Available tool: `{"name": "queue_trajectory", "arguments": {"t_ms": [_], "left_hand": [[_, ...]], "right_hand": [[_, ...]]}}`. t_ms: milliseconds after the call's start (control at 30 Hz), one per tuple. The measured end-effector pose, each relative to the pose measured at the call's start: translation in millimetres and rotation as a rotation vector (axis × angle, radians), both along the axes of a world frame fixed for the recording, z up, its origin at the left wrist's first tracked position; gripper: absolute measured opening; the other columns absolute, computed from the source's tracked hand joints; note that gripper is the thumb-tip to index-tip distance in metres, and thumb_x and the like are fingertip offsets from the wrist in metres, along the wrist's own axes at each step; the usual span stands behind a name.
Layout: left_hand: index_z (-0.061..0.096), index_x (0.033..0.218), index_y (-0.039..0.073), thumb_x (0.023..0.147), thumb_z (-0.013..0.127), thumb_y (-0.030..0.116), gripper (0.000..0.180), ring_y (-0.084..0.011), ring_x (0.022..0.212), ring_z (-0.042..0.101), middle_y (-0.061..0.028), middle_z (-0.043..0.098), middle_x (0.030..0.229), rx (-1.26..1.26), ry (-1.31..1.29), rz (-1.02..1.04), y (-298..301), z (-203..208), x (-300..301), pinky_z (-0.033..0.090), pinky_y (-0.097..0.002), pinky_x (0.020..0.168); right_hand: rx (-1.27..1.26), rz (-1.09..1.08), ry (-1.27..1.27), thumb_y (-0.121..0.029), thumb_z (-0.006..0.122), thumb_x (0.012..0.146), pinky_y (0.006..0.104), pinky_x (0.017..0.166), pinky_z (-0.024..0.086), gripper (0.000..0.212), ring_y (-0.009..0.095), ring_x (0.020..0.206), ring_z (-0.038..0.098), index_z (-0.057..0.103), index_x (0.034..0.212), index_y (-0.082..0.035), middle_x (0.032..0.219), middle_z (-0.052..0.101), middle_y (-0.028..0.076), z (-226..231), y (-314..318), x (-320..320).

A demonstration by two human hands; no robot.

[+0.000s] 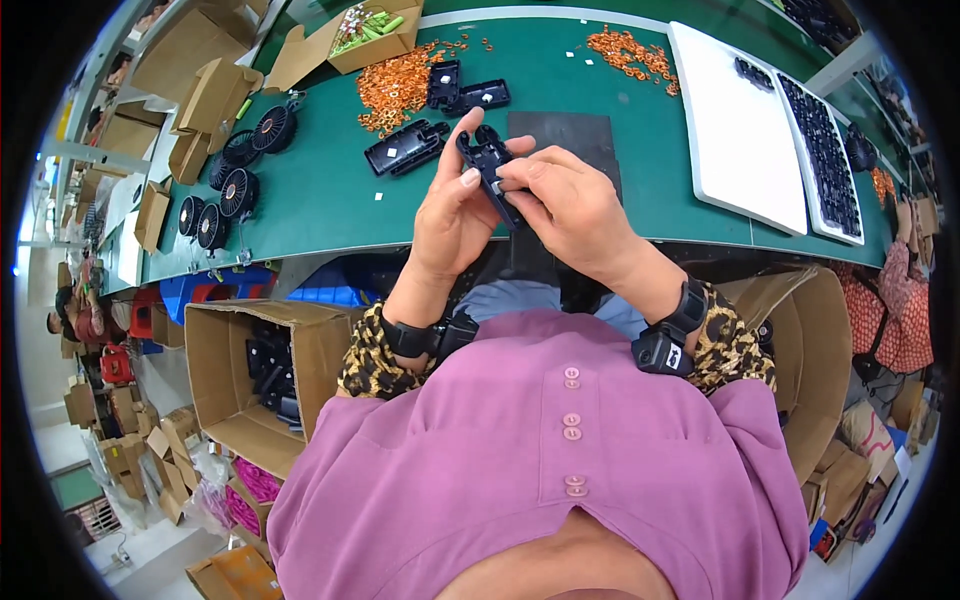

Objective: Assembling small portable fans by inserting components like batteries and circuit boards into the plastic casing.

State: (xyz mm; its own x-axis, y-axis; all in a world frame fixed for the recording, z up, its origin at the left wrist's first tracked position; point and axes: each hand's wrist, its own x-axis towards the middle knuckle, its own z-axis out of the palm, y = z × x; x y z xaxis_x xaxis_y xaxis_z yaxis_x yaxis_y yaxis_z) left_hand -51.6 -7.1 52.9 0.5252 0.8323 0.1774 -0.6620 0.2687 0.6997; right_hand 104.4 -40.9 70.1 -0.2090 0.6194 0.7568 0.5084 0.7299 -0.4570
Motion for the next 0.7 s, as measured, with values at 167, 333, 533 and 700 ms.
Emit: {"name": "queue_trajectory", "arguments": {"t_ms": [167, 333, 533, 700], "left_hand": [[0.017, 0.148, 0.011, 0.092, 0.046, 0.013, 0.063, -0.0299, 0.119, 0.053, -0.0252, 0.044, 0.135, -0.003, 0.032, -0.015, -2.5, -0.8, -0.4, 0.043, -0.0416, 0.101], [0.018, 0.148, 0.012, 0.091, 0.049, 0.010, 0.065, -0.0272, 0.121, 0.051, -0.0218, 0.045, 0.135, 0.004, 0.071, -0.026, -4.3, -0.8, -1.7, 0.043, -0.0403, 0.101], [0.018, 0.149, 0.012, 0.091, 0.050, 0.011, 0.066, -0.0253, 0.122, 0.050, -0.0196, 0.044, 0.137, 0.052, 0.119, -0.032, -3.6, -3.3, -4.1, 0.043, -0.0384, 0.101], [0.019, 0.149, 0.013, 0.091, 0.050, 0.010, 0.066, -0.0234, 0.122, 0.050, -0.0182, 0.044, 0.138, 0.066, 0.125, -0.018, -3.6, -3.1, -3.2, 0.044, -0.0363, 0.099]], "right_hand": [[0.050, -0.027, -0.064, 0.001, 0.066, 0.076, 0.0368, 0.075, 0.054, 0.021, 0.031, 0.084, 0.063, 0.059, 0.095, -0.001, 0.077, 0.060, 0.012, -3.4, 0.1, -0.5], [0.082, -0.026, -0.055, 0.008, 0.067, 0.071, 0.0353, 0.069, 0.054, 0.022, 0.029, 0.076, 0.063, 0.056, 0.088, -0.002, 0.078, 0.059, 0.008, -1.4, 1.0, -1.3], [0.024, 0.054, -0.039, 0.002, 0.064, 0.078, 0.0413, 0.077, 0.053, 0.021, 0.036, 0.083, 0.062, 0.052, 0.095, -0.001, 0.082, 0.058, 0.013, -6.3, 4.5, 3.5], [-0.020, 0.093, 0.019, 0.003, 0.062, 0.078, 0.0420, 0.079, 0.053, 0.021, 0.035, 0.080, 0.060, 0.051, 0.094, -0.002, 0.080, 0.057, 0.012, -8.0, 4.9, 4.9]]}}
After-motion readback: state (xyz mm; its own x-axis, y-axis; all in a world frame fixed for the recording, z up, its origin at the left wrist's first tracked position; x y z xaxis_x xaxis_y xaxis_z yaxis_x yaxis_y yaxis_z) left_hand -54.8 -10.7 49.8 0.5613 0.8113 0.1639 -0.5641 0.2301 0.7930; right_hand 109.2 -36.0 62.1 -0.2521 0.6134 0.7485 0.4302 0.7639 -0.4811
